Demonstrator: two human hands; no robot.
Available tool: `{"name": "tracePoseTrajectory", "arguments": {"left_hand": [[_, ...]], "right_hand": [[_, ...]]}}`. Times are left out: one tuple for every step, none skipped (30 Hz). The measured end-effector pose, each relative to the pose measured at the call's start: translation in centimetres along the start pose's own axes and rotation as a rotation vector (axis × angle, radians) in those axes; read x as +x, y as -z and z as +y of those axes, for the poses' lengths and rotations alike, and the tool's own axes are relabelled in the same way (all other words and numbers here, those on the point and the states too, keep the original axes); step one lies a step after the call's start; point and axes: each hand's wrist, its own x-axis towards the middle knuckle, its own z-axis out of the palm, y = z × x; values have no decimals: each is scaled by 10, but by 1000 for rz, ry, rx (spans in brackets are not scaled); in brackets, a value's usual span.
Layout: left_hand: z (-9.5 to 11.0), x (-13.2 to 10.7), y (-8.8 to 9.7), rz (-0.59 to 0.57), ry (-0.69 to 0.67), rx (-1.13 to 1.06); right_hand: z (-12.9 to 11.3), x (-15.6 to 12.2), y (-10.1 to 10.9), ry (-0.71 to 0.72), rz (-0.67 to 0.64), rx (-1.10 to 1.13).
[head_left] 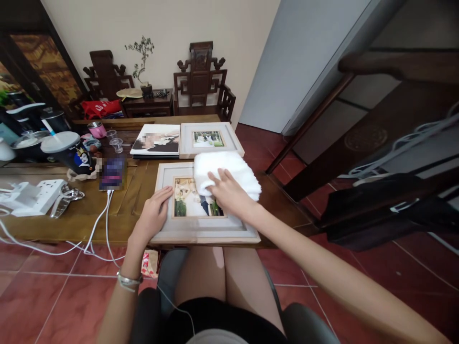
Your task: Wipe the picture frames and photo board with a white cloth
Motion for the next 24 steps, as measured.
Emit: {"name": "tracePoseTrajectory", "arguments": {"left_hand": [[0,0,-1,6,-2,1],[0,0,-1,11,-1,3],[0,0,-1,16,0,5],[0,0,-2,19,1,7],[1,0,-2,20,-1,9],[1,-1,-2,20,-3,11],[1,-1,-2,19,-6,15],[1,-1,-3,15,-9,22],[1,-1,-3,7,-10,31],[1,-1,-3,-2,-8,41],[1,-1,-2,-12,-4,50],[1,-1,-2,-22,0,58],[1,-1,-2,-31,2,63],[1,-1,-2,-40,3,67],[1,-1,-1,-46,2,68],[1,-1,-1,-51,0,69],[1,-1,0,-56,-2,68],[0,-1,0,-58,-4,66],[0,-1,1,-60,-6,63],[0,-1,1,-63,-8,61],[0,-1,1,-65,-9,60],[0,0,1,-67,-10,60],[-1,0,1,-65,-11,61],[-1,0,1,-61,-11,62]], "right_hand": [[-6,-11,4,21,-24,6],[-11,-22,9,43,-52,20],[-16,-35,16,68,-83,42],[-20,-48,24,95,-114,72],[-24,-60,32,125,-145,109],[-27,-70,39,152,-171,154],[-30,-80,45,181,-188,206],[-33,-86,50,207,-193,260],[-36,-91,52,226,-185,312],[-38,-93,52,236,-165,358],[-40,-92,49,233,-137,393],[-41,-89,44,223,-106,415],[-41,-83,37,206,-72,423],[-39,-75,29,184,-35,419],[-36,-65,21,162,2,404],[-31,-54,13,136,38,377],[-25,-41,7,104,73,341],[-18,-28,2,64,104,296],[-11,-15,-2,21,134,250],[-4,-3,-5,-14,155,209],[1,7,-7,-33,161,177],[5,15,-8,-36,153,154],[7,21,-8,-26,131,136],[6,23,-8,-8,99,122]]}}
